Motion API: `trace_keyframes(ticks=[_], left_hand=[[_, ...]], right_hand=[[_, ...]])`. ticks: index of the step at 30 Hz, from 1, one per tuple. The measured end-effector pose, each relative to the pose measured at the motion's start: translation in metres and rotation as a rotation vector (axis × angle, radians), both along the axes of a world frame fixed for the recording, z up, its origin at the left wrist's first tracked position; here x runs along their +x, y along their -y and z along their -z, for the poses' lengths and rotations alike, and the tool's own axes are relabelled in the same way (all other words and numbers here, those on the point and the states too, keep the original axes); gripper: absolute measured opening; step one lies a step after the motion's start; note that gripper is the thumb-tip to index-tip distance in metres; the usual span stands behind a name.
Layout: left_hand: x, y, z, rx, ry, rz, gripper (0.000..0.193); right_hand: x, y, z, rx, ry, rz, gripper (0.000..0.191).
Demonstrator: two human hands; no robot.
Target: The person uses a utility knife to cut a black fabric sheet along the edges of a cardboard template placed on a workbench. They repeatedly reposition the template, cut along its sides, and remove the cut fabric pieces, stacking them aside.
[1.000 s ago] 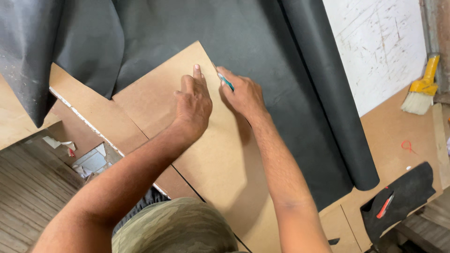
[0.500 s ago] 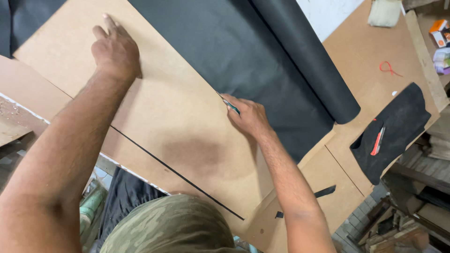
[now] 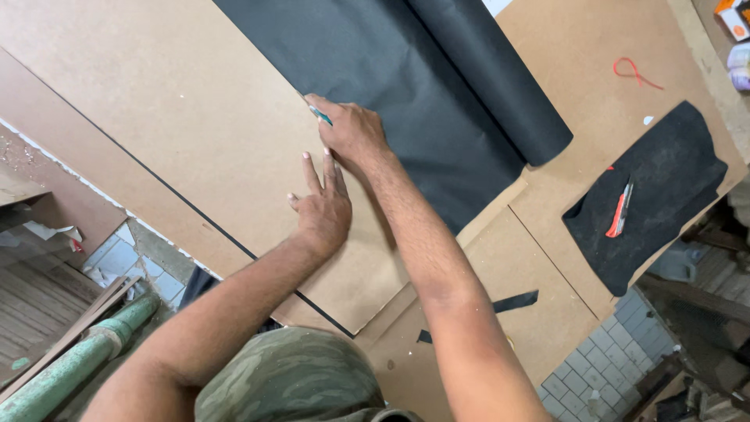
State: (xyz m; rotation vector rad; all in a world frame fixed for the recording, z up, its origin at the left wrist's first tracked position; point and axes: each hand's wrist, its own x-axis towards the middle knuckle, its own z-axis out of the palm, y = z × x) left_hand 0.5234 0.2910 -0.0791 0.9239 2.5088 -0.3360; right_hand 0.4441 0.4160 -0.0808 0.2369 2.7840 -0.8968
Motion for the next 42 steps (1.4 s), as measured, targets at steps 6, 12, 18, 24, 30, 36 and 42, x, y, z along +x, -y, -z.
trace_keyframes(ticks=[6,12,18,24,30,36,42], left_hand=[[0.006,-0.022,-0.034,-0.131,0.282,-0.025,0.116],[0.013,-0.033,-0.041,-0.176,0.182,0.133,0.129],[0.025,-0.046,-0.033,-0.268,0.134,0.183,0.134],[0.03,-0.044,-0.033,-0.244,0.119,0.2,0.136],[0.027,-0.031,-0.039,-0.19,0.156,0.172,0.134],[0.007,0.008,-0.054,-0.13,0.109,0.273,0.137],[-0.036,0.052,-0.064,-0.089,0.128,0.439,0.131]], right_hand=[[0.093,-0.052,0.015,-0.024,-0.038,-0.037,0.046],[0.239,-0.11,-0.004,0.029,0.103,0.038,0.045],[0.364,-0.158,-0.022,0.084,0.033,0.084,0.054],[0.403,-0.162,-0.02,0.095,-0.073,0.125,0.058],[0.397,-0.142,-0.03,0.154,0.02,0.194,0.054],[0.379,-0.082,-0.06,0.301,-0.242,0.251,0.048],[0.347,0.055,-0.091,0.56,-0.086,0.639,0.039]])
